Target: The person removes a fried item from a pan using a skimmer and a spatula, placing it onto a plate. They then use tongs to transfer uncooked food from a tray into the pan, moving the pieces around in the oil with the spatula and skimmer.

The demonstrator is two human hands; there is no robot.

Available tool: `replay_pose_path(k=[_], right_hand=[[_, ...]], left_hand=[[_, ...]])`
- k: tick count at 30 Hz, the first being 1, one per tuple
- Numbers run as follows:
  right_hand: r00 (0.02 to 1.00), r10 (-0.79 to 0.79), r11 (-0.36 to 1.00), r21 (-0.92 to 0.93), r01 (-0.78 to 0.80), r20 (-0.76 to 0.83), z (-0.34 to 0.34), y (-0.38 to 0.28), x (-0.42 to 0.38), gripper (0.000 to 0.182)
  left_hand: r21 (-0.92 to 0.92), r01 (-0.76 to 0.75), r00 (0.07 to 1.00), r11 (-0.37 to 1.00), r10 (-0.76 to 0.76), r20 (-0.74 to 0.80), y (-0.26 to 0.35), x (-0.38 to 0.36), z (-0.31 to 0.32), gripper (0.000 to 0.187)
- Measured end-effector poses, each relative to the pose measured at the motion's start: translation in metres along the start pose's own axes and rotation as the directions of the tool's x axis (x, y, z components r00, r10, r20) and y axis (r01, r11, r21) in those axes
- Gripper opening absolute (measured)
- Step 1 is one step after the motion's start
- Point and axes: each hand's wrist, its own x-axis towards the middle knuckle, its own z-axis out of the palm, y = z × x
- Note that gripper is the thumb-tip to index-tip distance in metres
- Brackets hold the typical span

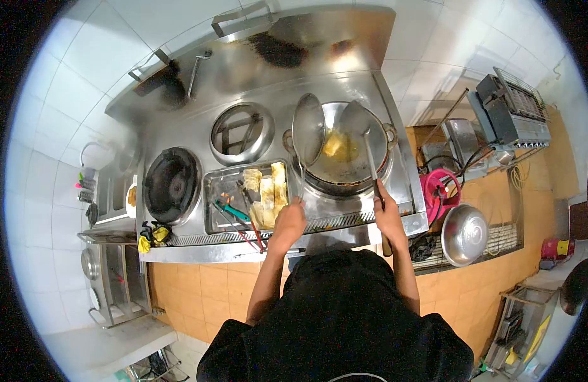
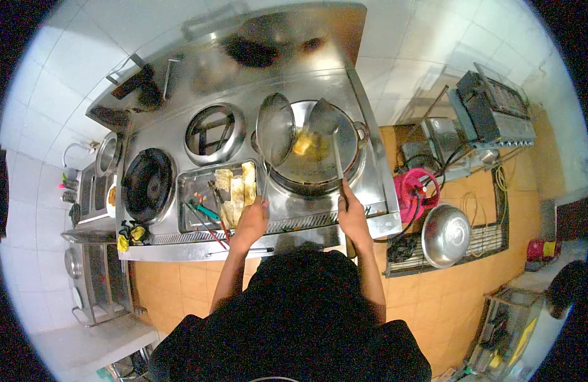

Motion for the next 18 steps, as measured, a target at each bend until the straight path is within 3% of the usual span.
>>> replay_pose_path(k=[1,2,4,5,7,10,13,18], right_hand=[[0.99,0.137,0.989,0.051,-0.138,0.029,-0.007,-0.016,0.0,0.05],[0.99,0.137,0.989,0.05,-0.139,0.031,-0.01,-0.022,0.0,0.05],[0.952,0.295,0.956,-0.036,-0.293,0.084,-0.014,-0.028,0.003,0.049],[0.952,0.294,0.956,-0.035,-0.292,0.081,-0.01,-0.019,0.002,0.049],[0.997,0.068,0.997,-0.022,-0.068,0.033,0.002,0.009,0.001,0.052],[0.999,-0.011,0.996,0.09,0.007,0.041,0.004,0.015,0.003,0.052],[0.999,0.039,0.996,0.083,-0.04,0.015,-0.007,-0.009,0.008,0.05],[0.989,0.137,0.989,0.05,-0.14,0.055,-0.005,0.011,0.012,0.049]], left_hand=[[-0.011,-0.011,1.0,1.0,0.011,-0.006,0.001,-0.001,0.0,0.017],[-0.012,-0.01,1.0,1.0,0.009,-0.005,0.003,-0.001,0.0,0.017],[-0.007,0.032,0.999,0.999,-0.032,-0.003,0.007,-0.001,-0.002,0.018],[-0.007,0.029,1.0,1.0,-0.029,-0.003,0.005,0.0,0.0,0.018],[-0.05,0.016,1.0,0.999,-0.017,-0.01,-0.001,0.002,0.008,0.019],[-0.076,-0.003,1.0,0.997,0.003,0.0,-0.004,0.004,0.012,0.019],[-0.057,-0.063,0.998,0.996,0.063,-0.007,-0.005,0.003,0.012,0.019],[-0.049,-0.006,1.0,0.999,0.007,0.029,-0.004,0.009,0.015,0.019]])
